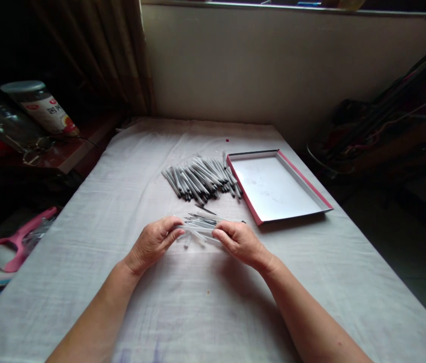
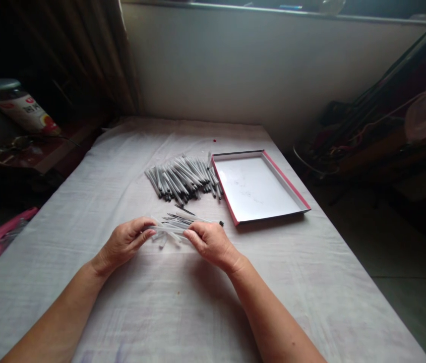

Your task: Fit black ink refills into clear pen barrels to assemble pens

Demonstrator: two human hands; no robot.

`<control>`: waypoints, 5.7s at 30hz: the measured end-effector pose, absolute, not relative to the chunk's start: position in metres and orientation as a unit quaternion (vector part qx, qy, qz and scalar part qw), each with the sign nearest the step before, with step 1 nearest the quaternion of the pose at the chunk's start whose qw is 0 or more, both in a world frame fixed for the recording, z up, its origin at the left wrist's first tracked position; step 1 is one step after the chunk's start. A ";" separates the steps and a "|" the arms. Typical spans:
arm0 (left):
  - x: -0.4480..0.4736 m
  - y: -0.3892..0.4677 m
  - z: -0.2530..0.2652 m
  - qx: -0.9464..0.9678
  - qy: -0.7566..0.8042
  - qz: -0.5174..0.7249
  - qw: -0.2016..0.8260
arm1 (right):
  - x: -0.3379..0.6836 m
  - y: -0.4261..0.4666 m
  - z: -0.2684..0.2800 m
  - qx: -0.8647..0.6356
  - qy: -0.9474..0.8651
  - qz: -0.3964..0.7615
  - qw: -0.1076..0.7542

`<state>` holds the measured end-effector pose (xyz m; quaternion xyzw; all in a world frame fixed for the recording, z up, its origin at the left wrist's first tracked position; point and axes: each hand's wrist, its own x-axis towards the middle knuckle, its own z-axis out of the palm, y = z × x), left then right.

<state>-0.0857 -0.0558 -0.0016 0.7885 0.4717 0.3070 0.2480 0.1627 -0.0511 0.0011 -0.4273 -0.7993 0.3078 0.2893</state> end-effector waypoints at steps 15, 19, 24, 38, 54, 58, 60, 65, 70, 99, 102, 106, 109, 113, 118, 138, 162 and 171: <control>-0.116 -0.034 -0.018 0.761 0.555 0.328 0.076 | 0.170 -0.048 -0.021 -0.488 -0.796 0.044 0.355; -0.117 -0.034 -0.027 0.770 0.564 0.291 0.065 | 0.170 -0.047 -0.026 -0.500 -0.799 0.008 0.335; -0.119 -0.031 -0.025 0.769 0.567 0.278 0.093 | 0.175 -0.047 -0.032 -0.499 -0.795 0.027 0.343; -0.102 0.062 -0.004 0.811 0.558 0.139 -0.108 | 0.178 -0.046 -0.034 -0.485 -0.760 0.070 0.426; -0.116 0.081 0.005 0.901 0.389 0.145 -0.125 | 0.177 -0.048 -0.030 -0.463 -0.752 0.099 0.458; -0.106 0.045 0.011 0.902 0.371 0.167 -0.147 | 0.176 -0.047 -0.031 -0.463 -0.749 0.090 0.466; -0.097 0.018 0.007 0.898 0.370 0.185 -0.149 | 0.175 -0.047 -0.031 -0.464 -0.748 0.085 0.467; -0.072 -0.044 -0.011 0.876 0.409 0.231 -0.110 | 0.169 -0.052 -0.026 -0.452 -0.763 0.097 0.452; -0.058 -0.065 -0.016 0.871 0.404 0.261 -0.102 | 0.159 -0.059 -0.021 -0.421 -0.800 0.112 0.413; -0.087 -0.058 -0.018 0.829 0.473 0.290 0.069 | 0.174 -0.049 -0.024 -0.470 -0.578 0.409 0.528; -0.086 -0.058 -0.017 0.827 0.470 0.296 0.087 | 0.173 -0.049 -0.026 -0.473 -0.563 0.413 0.537; -0.084 -0.059 -0.017 0.797 0.476 0.346 0.137 | 0.172 -0.048 -0.030 -0.498 -0.541 0.420 0.531; -0.082 -0.061 -0.018 0.768 0.494 0.376 0.157 | 0.172 -0.048 -0.030 -0.506 -0.531 0.425 0.531; -0.082 -0.062 -0.015 0.750 0.512 0.393 0.146 | 0.172 -0.049 -0.027 -0.502 -0.546 0.423 0.520; -0.086 -0.061 -0.012 0.762 0.498 0.359 0.203 | 0.172 -0.050 -0.024 -0.484 -0.554 0.424 0.529; -0.084 -0.061 -0.021 0.747 0.489 0.410 0.185 | 0.172 -0.050 -0.028 -0.501 -0.551 0.412 0.525; -0.087 -0.054 -0.009 0.701 0.553 0.370 0.257 | 0.183 -0.047 -0.027 -0.531 -0.592 0.317 0.516; -0.090 -0.054 -0.009 0.704 0.539 0.373 0.275 | 0.182 -0.049 -0.022 -0.512 -0.768 0.114 0.367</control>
